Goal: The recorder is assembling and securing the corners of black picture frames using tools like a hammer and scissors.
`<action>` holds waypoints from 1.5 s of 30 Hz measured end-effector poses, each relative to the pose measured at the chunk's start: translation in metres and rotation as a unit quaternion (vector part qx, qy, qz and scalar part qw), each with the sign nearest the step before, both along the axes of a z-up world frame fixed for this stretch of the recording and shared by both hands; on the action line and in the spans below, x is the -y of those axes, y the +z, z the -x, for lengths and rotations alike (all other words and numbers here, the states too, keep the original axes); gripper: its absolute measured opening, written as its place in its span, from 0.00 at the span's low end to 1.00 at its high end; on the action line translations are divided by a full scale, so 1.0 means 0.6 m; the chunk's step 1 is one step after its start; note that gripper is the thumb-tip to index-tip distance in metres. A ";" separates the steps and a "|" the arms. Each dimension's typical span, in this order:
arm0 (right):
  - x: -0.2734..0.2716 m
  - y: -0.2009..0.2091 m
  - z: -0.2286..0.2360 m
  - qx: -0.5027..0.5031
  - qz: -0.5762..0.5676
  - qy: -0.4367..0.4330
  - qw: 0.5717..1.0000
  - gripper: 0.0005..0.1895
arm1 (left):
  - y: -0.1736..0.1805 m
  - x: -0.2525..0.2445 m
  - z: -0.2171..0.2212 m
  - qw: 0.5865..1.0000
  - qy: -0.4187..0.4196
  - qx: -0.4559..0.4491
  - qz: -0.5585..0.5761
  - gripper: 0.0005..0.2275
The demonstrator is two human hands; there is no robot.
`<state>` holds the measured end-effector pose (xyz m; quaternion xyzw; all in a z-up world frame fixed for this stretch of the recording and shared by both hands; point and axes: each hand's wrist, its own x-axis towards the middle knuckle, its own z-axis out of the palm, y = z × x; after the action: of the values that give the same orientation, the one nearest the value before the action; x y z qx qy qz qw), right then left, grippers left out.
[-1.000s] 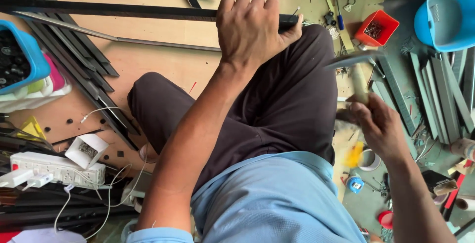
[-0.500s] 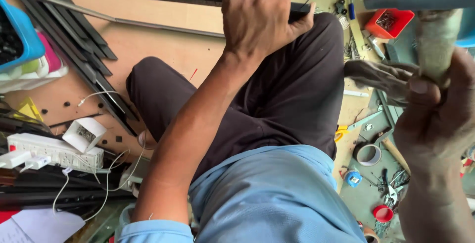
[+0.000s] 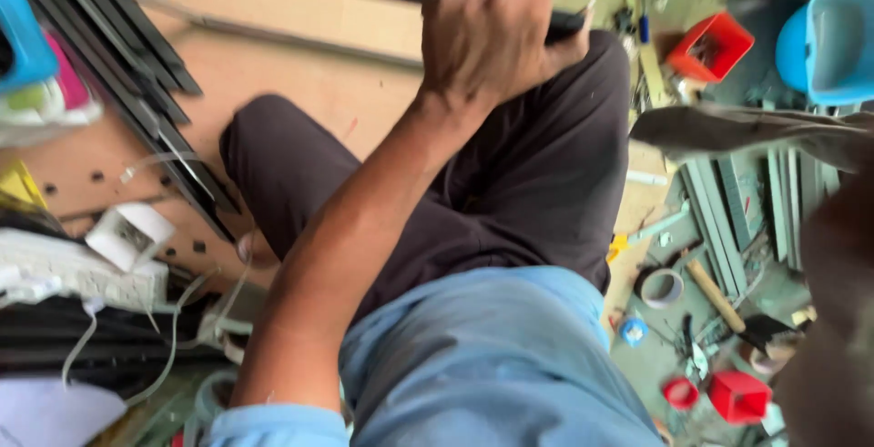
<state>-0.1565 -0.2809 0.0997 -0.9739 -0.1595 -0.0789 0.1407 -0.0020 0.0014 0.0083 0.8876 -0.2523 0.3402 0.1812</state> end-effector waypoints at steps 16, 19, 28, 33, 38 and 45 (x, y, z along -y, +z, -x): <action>-0.012 -0.028 0.022 0.020 0.091 -0.069 0.993 0.22 | -0.030 0.014 -0.013 1.000 -0.004 0.024 0.000 0.28; -0.055 -0.010 0.028 0.006 0.027 -0.068 0.997 0.18 | -0.051 0.011 0.010 0.997 -0.014 -0.072 -0.022 0.24; -0.136 0.056 -0.010 -0.032 0.150 -0.062 0.986 0.19 | -0.038 0.009 0.023 0.998 -0.024 -0.042 0.038 0.23; -0.096 0.033 -0.008 0.030 0.110 -0.033 0.993 0.18 | -0.003 0.012 0.004 1.000 -0.017 -0.007 0.024 0.27; -0.039 0.005 0.009 0.051 0.020 -0.024 0.998 0.11 | -0.010 0.010 0.001 0.998 -0.017 0.037 0.044 0.25; -0.141 0.067 -0.022 0.051 0.175 -0.021 0.983 0.15 | -0.028 0.012 0.008 1.000 -0.016 0.005 0.019 0.30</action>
<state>-0.1435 -0.1962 0.1397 -0.9813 -0.1572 -0.1026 -0.0416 -0.0069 -0.0061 -0.0082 0.8784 -0.2605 0.3461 0.2020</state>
